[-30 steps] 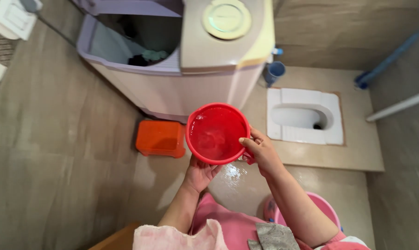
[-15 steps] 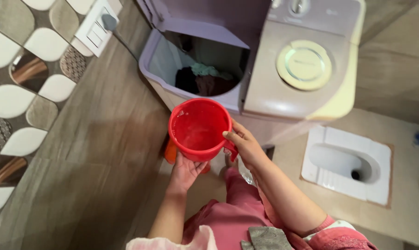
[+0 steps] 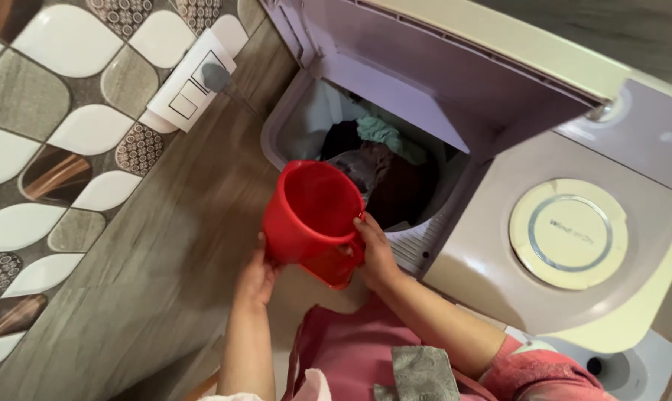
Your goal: Pouring water into a washing machine and sorting through a pile of clothes on the floor
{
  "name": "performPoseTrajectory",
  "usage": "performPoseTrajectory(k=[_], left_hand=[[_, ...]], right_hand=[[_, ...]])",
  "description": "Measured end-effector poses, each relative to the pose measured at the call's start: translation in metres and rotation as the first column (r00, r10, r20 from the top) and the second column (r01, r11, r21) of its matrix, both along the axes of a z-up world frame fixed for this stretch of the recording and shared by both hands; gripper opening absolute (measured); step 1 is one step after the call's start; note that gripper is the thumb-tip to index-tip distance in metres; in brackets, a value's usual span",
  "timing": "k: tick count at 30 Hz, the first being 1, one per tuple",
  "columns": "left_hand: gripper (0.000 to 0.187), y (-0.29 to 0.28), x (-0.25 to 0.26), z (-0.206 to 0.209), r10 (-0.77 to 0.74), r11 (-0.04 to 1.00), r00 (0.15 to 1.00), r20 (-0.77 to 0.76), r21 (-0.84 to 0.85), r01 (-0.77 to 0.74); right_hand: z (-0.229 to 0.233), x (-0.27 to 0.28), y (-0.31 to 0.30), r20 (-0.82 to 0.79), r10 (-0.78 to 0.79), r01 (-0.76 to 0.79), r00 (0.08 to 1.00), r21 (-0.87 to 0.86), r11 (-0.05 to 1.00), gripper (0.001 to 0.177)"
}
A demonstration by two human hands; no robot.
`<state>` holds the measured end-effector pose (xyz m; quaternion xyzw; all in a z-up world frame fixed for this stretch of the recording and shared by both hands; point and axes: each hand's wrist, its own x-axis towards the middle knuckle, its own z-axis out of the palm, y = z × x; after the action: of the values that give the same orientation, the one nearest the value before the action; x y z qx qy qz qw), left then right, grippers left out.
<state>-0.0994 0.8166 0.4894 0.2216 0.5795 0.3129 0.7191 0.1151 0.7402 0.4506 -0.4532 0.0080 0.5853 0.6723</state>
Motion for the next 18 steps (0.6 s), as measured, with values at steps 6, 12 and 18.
performPoseTrajectory(k=[6, 12, 18], left_hand=[[0.083, 0.013, -0.006, 0.010, -0.021, 0.998, 0.987, -0.162, 0.050, 0.029], [0.109, 0.020, 0.015, 0.080, -0.027, 0.997, 0.940, -0.339, 0.057, 0.050], [0.088, 0.031, 0.002, 0.072, -0.055, 0.989, 0.889, -0.455, 0.100, 0.112]], right_hand=[[-0.017, 0.003, 0.011, -0.248, -0.021, 0.008, 0.969, -0.051, 0.999, 0.062], [0.005, -0.010, 0.023, -0.403, -0.028, -0.021, 0.915, -0.117, 0.993, 0.027], [0.001, -0.018, 0.043, -0.473, 0.017, -0.078, 0.881, -0.110, 0.991, 0.034]])
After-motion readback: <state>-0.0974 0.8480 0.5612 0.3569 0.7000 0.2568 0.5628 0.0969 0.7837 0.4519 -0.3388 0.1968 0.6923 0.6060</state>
